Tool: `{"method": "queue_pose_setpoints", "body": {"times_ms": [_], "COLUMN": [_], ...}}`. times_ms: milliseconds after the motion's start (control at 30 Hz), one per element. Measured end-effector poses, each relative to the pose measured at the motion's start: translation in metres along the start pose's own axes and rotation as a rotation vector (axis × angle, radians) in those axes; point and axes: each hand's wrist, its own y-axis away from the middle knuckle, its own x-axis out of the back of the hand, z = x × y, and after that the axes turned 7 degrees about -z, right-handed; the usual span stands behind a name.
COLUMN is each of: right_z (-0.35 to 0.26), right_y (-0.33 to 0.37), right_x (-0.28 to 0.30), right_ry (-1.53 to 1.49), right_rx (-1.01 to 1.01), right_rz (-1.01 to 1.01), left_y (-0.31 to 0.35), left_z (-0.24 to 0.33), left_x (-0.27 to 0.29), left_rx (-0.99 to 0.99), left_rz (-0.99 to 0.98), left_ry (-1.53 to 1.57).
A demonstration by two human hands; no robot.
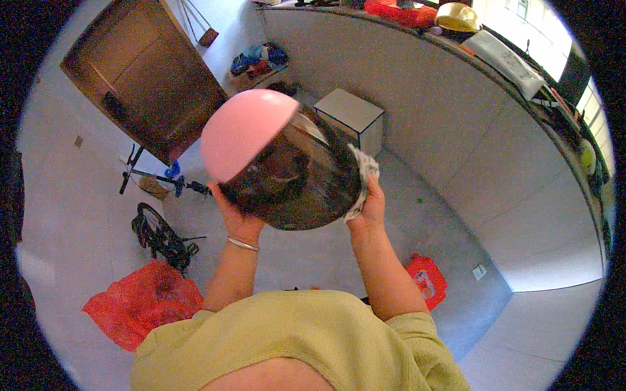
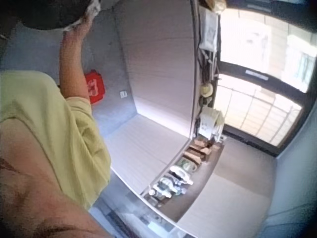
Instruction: The person picks up a pink helmet and wipes its exterior and visor with a cloth. They then place the helmet on a shelf among other helmets and continue wiping its surface thoroughly.
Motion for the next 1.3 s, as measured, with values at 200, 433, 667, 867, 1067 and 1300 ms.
{"method": "queue_pose_setpoints", "body": {"times_ms": [200,433,667,867,1067,1300], "right_z": [-0.041,0.001,-0.019,-0.065,-0.022,-0.027], "right_y": [-0.008,0.034,0.043,-0.006,0.046,0.037], "right_x": [-0.045,-0.088,-0.048,-0.022,-0.029,-0.041], "right_ry": [-0.083,0.171,0.039,-0.001,0.246,0.049], "right_rx": [0.153,-0.110,-0.168,0.058,-0.348,-0.231], "right_rz": [-0.423,0.056,-0.345,-0.358,-0.072,-0.176], "left_y": [-0.029,-0.022,-0.019,0.007,0.001,0.017], "left_z": [-0.046,-0.039,-0.043,-0.055,-0.048,-0.039], "left_x": [0.010,0.001,0.000,0.025,0.027,0.040], "left_rx": [-0.047,-0.036,0.045,0.159,0.149,0.149], "left_rz": [0.012,0.099,0.104,0.110,0.149,0.091], "left_ry": [0.185,0.046,-0.103,-0.135,-0.163,-0.236]}}
